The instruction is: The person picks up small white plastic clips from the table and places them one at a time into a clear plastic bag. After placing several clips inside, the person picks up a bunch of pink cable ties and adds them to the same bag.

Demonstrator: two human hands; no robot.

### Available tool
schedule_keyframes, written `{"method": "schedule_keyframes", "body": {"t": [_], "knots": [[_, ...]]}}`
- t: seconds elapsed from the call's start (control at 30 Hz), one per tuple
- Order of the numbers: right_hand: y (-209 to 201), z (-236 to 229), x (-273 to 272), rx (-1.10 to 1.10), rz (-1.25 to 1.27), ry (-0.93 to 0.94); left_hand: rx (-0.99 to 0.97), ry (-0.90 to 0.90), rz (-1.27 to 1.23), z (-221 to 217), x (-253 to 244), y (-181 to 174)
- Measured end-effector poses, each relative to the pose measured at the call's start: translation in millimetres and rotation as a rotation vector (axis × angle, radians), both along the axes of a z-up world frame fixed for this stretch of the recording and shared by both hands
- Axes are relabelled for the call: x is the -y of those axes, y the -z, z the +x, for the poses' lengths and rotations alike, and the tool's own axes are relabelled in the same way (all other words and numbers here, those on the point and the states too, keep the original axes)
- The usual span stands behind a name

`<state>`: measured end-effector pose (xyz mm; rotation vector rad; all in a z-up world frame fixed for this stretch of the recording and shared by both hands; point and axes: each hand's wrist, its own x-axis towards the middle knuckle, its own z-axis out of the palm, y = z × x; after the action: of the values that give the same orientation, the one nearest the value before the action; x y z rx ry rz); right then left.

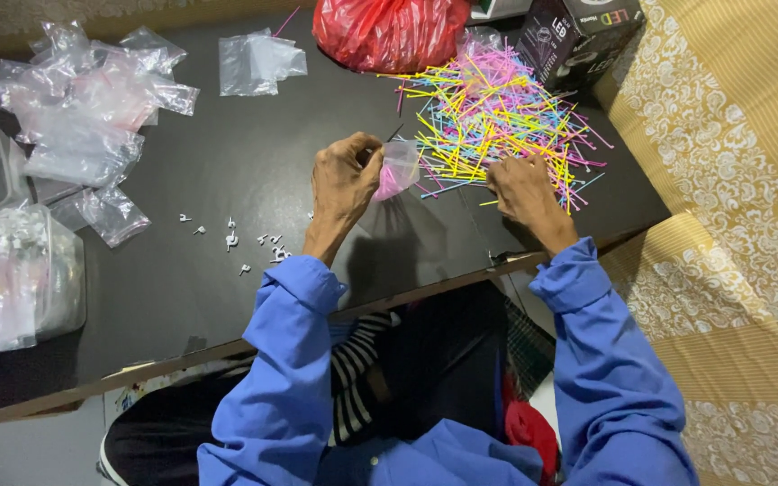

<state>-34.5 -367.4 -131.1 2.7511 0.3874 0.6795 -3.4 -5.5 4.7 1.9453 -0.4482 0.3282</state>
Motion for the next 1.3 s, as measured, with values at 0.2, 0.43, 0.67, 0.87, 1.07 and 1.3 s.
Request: {"method": "schedule_keyframes", "body": {"t": [0.2, 0.43, 0.67, 0.87, 1.07, 1.3], "knots": [[-45, -8, 0, -0.038, 0.313, -0.129, -0.007, -0.008, 0.023, -1, 0, -2], [-76, -3, -35, -0.087, 0.855, -0.223, -0.011, -0.022, 0.008, -1, 4, 0], [-122, -13, -101, -0.092, 1.313, -0.339, -0.049, -0.018, 0.017, 2, 7, 6], [-149, -18, -163, -0.041, 1.628, -0.451, -0.076, -0.024, 0.006, 2, 6, 7], [-161, -23, -183, -0.058, 1.445, -0.487, -0.081, -0.027, 0.007, 4, 8, 8], [-144, 0, -130, -0.005, 1.095, -0.391, -0.052, -0.023, -0.012, 3, 4, 5]]}}
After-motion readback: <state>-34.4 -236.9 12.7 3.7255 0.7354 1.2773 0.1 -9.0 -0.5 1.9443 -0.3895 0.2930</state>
